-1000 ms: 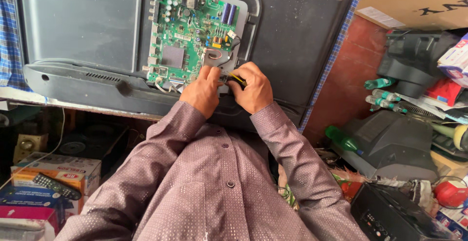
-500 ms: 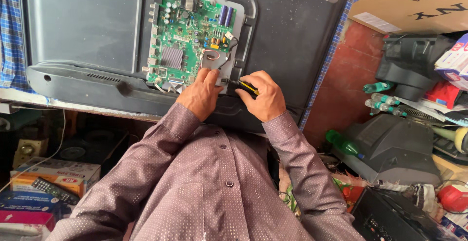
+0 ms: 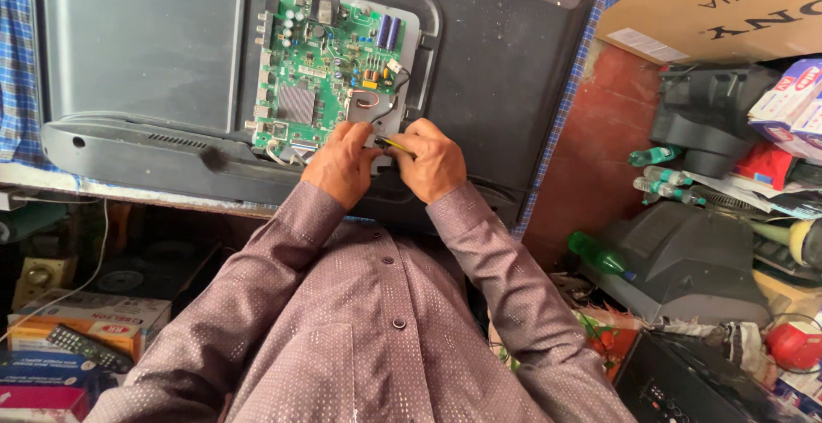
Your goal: The person works on the back of a television, using a screwdriver to manipulate wires and components on the circuit board. They then reattach the back cover of the television.
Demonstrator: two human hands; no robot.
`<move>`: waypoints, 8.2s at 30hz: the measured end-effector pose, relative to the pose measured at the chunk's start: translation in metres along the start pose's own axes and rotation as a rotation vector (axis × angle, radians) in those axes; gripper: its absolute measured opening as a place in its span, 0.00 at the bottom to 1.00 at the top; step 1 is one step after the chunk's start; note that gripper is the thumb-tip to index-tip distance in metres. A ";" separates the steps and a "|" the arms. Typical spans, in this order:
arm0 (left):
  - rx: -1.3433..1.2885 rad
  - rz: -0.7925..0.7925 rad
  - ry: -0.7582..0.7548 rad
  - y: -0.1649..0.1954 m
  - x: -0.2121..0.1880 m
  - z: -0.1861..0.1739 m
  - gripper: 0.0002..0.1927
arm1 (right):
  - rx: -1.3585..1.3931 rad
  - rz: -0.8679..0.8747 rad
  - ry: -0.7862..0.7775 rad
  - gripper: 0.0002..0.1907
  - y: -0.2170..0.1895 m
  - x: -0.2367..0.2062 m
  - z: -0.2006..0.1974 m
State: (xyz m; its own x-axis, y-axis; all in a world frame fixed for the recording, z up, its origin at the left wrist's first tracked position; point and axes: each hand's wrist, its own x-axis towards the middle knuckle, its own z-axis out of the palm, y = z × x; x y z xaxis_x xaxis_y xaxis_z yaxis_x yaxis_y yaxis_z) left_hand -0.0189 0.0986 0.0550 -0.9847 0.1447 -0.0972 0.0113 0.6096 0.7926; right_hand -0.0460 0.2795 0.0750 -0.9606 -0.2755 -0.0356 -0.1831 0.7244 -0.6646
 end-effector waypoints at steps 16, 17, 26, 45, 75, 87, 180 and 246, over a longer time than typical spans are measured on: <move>0.099 -0.012 -0.057 0.009 0.004 -0.002 0.15 | -0.080 -0.009 0.087 0.04 -0.003 0.000 0.008; 0.112 -0.030 -0.075 0.009 0.004 -0.001 0.14 | -0.081 0.001 0.082 0.04 -0.003 0.000 0.009; 0.071 0.085 -0.131 -0.004 0.005 -0.005 0.20 | 0.046 0.064 -0.019 0.10 0.004 -0.006 -0.004; 0.074 0.064 -0.129 0.000 0.003 -0.004 0.20 | -0.008 0.031 -0.021 0.15 -0.001 -0.008 -0.007; 0.218 0.008 -0.095 0.000 0.010 0.001 0.11 | 0.232 0.013 0.119 0.09 0.015 0.016 -0.006; 0.267 -0.021 -0.091 0.000 0.011 0.004 0.28 | 0.160 0.151 0.165 0.09 0.038 0.081 0.002; 0.111 -0.371 0.341 0.028 0.060 0.075 0.07 | 0.226 0.217 0.365 0.10 0.015 0.086 -0.003; -0.003 -0.194 0.132 0.029 0.003 0.020 0.20 | 0.300 -0.197 -0.185 0.13 0.040 0.030 -0.013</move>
State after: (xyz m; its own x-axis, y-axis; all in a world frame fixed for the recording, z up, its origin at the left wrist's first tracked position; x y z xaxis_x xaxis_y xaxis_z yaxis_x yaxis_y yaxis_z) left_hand -0.0185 0.1322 0.0656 -0.9826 -0.0784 -0.1684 -0.1807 0.6140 0.7684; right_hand -0.0846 0.3090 0.0572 -0.8542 -0.5200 -0.0014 -0.2646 0.4370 -0.8597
